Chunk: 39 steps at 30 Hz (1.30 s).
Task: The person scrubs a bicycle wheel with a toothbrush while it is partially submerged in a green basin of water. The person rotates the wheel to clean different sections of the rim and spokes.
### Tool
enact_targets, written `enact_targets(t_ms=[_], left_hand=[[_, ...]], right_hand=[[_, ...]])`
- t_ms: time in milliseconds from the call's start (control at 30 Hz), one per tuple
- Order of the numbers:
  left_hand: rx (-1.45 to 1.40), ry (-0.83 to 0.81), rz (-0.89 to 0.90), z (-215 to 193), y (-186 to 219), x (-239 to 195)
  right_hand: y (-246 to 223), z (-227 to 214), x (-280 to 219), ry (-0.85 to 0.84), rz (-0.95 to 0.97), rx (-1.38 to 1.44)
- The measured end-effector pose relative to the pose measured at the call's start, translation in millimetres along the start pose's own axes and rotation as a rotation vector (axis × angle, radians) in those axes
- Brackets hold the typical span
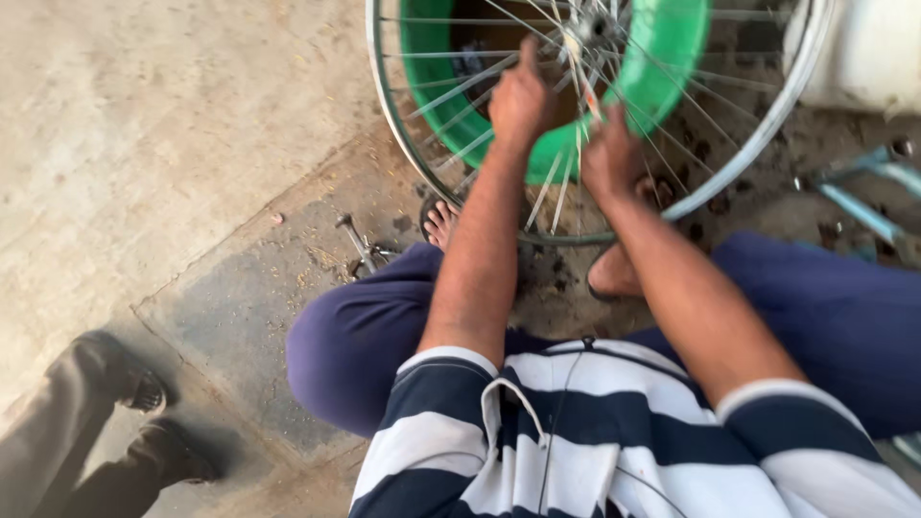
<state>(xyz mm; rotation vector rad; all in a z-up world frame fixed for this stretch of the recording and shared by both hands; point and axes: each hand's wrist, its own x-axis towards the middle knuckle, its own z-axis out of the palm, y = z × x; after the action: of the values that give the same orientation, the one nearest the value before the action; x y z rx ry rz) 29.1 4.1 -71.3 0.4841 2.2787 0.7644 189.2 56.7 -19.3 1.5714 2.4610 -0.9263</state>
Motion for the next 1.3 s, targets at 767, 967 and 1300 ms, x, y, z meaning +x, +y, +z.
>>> enact_targets(t_ms=[767, 967, 1300], left_hand=[[0.028, 0.890, -0.409, -124.3, -124.4, -6.0], [-0.557, 0.437, -0.588, -112.7, -154.2, -7.2], [-0.142, 0.694, -0.563, -128.9, -116.7, -18.5]], right_hand=[[111.3, -74.5, -13.8, 0.114, -0.267, 0.096], [206.8, -85.8, 65.4, 0.687, -0.280, 0.316], [147.1, -98.5, 73.2, 0.457, 0.583, 1.052]])
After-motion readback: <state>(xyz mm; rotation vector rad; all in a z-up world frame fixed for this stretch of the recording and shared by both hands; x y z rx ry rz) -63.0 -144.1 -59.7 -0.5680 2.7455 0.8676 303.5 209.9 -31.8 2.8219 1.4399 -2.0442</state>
